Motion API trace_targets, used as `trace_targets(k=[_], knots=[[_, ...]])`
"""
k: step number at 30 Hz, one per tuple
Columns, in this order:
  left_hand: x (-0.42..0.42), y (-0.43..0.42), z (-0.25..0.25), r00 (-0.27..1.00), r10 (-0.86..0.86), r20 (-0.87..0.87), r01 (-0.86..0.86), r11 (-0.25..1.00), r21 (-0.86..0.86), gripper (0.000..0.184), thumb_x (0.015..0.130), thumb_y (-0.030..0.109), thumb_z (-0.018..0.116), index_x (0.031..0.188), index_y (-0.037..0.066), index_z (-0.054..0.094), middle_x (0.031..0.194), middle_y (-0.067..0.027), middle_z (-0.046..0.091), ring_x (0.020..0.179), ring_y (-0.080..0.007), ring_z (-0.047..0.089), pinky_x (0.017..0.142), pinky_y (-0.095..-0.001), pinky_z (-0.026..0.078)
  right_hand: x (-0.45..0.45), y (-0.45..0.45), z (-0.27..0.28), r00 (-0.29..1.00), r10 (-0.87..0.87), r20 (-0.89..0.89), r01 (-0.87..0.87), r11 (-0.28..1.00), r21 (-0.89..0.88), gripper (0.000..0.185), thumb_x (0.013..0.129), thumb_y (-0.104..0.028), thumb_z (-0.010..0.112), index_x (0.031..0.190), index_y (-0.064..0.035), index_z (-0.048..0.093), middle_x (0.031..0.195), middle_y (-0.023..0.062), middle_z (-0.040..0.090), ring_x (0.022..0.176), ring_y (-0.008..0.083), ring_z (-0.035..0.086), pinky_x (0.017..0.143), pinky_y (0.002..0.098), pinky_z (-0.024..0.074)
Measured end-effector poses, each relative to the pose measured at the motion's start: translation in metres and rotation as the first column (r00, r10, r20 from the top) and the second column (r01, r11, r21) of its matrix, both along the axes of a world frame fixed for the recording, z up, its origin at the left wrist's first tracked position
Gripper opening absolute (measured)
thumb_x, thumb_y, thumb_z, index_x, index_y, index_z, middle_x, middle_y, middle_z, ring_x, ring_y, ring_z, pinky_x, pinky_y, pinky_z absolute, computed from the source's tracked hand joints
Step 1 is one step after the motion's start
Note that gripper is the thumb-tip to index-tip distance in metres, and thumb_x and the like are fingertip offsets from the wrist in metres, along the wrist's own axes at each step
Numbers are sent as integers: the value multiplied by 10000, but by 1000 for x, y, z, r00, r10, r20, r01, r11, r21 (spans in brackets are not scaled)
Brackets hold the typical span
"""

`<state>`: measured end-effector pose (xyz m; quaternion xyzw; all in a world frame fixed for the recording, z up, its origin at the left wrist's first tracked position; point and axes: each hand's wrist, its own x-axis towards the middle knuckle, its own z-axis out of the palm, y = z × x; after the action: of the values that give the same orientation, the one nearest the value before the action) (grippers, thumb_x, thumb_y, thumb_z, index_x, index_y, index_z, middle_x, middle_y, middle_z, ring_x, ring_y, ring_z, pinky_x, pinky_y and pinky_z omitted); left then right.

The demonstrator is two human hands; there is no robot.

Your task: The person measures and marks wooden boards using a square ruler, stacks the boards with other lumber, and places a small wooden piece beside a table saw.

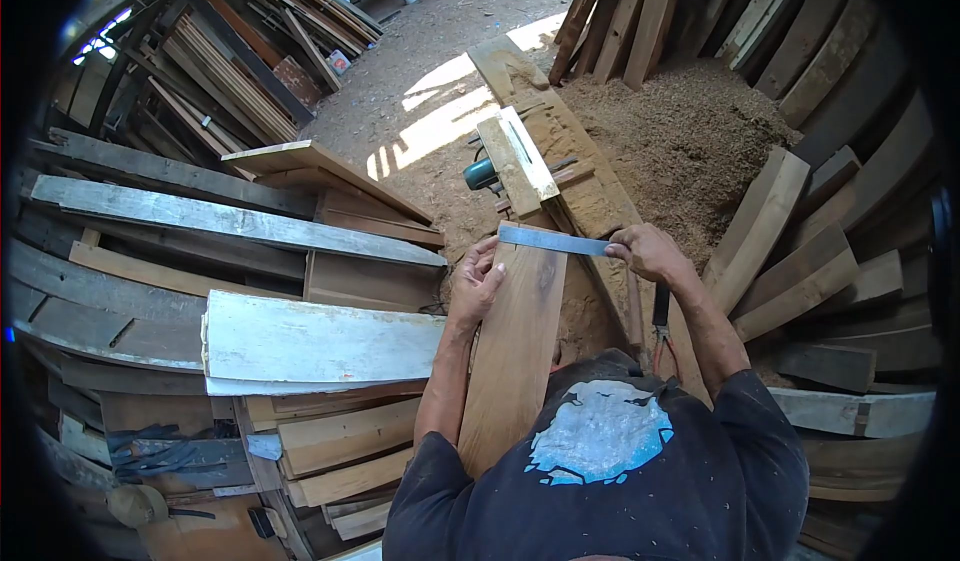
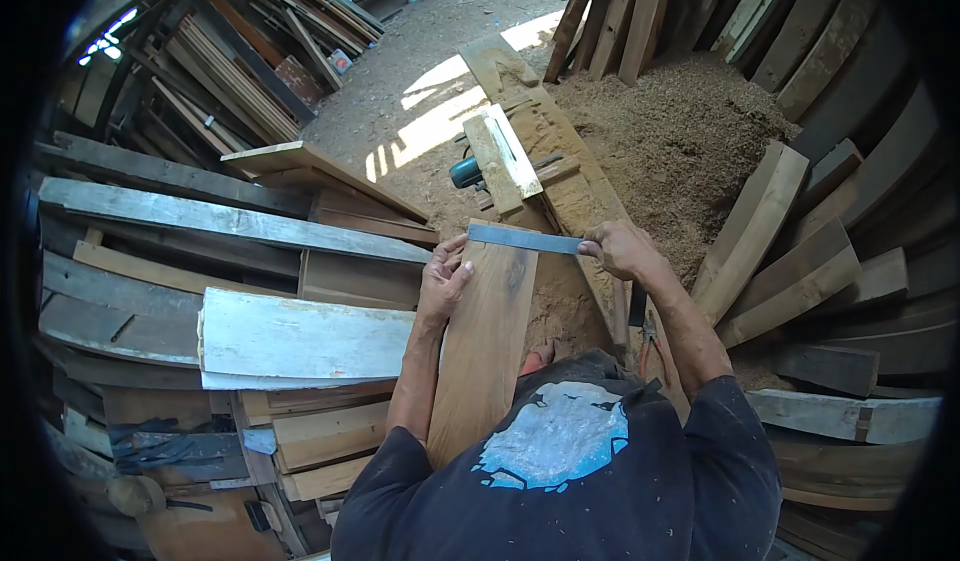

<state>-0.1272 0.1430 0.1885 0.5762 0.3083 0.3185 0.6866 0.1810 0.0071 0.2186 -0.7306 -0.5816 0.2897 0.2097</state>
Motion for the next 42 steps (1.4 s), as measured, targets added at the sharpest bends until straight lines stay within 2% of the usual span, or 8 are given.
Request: trace_targets(k=[4, 8, 10, 12, 15, 22, 31, 42], knots=[[-3, 8, -7, 1000, 20, 15, -20, 1000, 22, 535, 935, 9, 599, 1432, 0, 402, 1272, -178, 623, 1140, -196, 612, 982, -337, 496, 15, -10, -17, 988, 30, -152, 4, 976, 217, 306, 953, -290, 611, 982, 0, 702, 797, 183, 670, 752, 295, 643, 708, 426, 491], [-15, 18, -17, 998, 56, 5, -56, 998, 16, 600, 933, 9, 604, 1467, 8, 331, 1271, -178, 611, 1146, -199, 605, 987, -344, 500, 46, -49, -98, 952, -255, -169, 287, 935, 207, 348, 952, -308, 565, 889, 20, 660, 781, 207, 647, 736, 312, 629, 702, 429, 487], [-16, 22, -14, 997, 76, -1, -76, 997, -12, 630, 933, 10, 609, 1481, 15, 300, 1259, -177, 610, 1145, -198, 603, 981, -343, 504, 55, -82, -150, 923, -384, -29, 384, 923, 1, 349, 934, -320, 591, 1018, 3, 690, 926, 275, 663, 901, 417, 657, 776, 483, 486], [-18, 21, -9, 996, 91, -12, -91, 995, -41, 652, 933, 13, 616, 1490, 23, 280, 1241, -176, 612, 1142, -198, 601, 972, -340, 509, 53, -118, -202, 895, -446, 30, 445, 895, 38, 365, 915, -330, 599, 886, 26, 671, 829, 255, 662, 852, 408, 667, 751, 481, 498], [-18, 29, -19, 996, 88, -10, -88, 995, -40, 670, 926, 40, 645, 1489, 29, 281, 1216, -183, 612, 1093, -193, 618, 918, -325, 533, 45, -164, -241, 845, -535, -11, 532, 842, -89, 389, 887, -345, 643, 1051, 6, 680, 952, 280, 684, 961, 419, 673, 839, 471, 510], [-10, 36, -23, 995, 38, -96, -42, 998, -44, 695, 913, 82, 677, 1481, 10, 284, 1226, -206, 625, 1104, -210, 635, 945, -342, 530, 9, -185, -213, 784, -591, 189, 615, 701, -361, 586, 880, -302, 672, 1397, -81, 509, 1296, 262, 591, 1204, 426, 572, 1021, 491, 464], [2, 17, -24, 999, 45, -26, -46, 998, -39, 693, 911, 91, 679, 1476, 6, 287, 1169, -187, 650, 1031, -202, 663, 904, -341, 550, 3, -188, -201, 778, -578, 247, 621, 649, -439, 617, 871, -325, 677, 1430, -135, 498, 1374, 219, 479, 1312, 417, 442, 1097, 516, 374], [0, -22, -36, 953, -38, -300, 27, 999, -40, 670, 915, 192, 707, 1451, -9, 357, 1067, -134, 683, 907, -160, 670, 761, -314, 548, 12, -194, -201, 759, -629, 167, 645, 694, -319, 593, 872, -301, 697, 1398, -116, 497, 1395, 202, 469, 1347, 406, 410, 1105, 520, 363]])
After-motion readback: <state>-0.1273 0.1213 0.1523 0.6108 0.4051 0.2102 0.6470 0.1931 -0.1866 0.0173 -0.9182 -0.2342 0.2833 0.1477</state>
